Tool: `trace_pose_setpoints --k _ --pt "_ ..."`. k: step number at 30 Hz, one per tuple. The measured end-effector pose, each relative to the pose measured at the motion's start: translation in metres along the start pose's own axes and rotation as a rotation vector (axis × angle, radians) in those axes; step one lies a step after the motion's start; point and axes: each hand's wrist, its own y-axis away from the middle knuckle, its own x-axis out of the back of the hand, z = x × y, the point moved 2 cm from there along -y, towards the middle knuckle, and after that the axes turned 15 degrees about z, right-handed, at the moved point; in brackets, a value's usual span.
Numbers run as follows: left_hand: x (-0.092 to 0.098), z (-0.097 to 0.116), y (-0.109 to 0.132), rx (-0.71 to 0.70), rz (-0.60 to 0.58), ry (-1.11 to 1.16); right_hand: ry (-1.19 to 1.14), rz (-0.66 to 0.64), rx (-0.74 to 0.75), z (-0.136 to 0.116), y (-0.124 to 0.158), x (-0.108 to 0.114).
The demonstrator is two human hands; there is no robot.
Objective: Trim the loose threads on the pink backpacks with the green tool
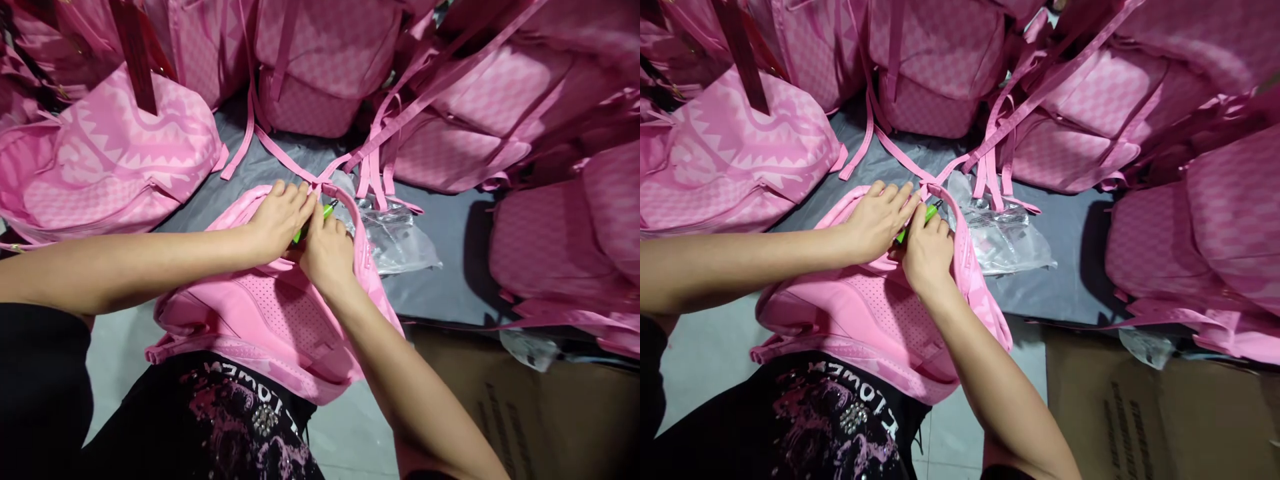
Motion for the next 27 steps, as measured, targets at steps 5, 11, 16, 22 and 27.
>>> trace_pose_setpoints --k 5,11,16,22,27 --pt "0.005 -0.015 -0.002 -0.055 -0.109 0.007 0.048 -0.006 0.015 -0.002 0.002 0.001" --pt "0.002 -0.010 -0.005 -0.059 -0.151 -0.035 0.024 -0.033 -0.016 0.003 0.002 -0.004" --pt "-0.004 -0.006 -0.005 -0.057 -0.092 -0.041 0.029 -0.030 -0.019 0.005 0.002 -0.007" --pt "-0.008 -0.008 -0.003 -0.083 -0.034 -0.045 0.022 -0.043 -0.029 0.006 0.001 -0.008" --pt "-0.008 -0.008 -0.003 -0.076 -0.012 -0.055 -0.049 0.064 -0.004 0.017 0.004 -0.010"
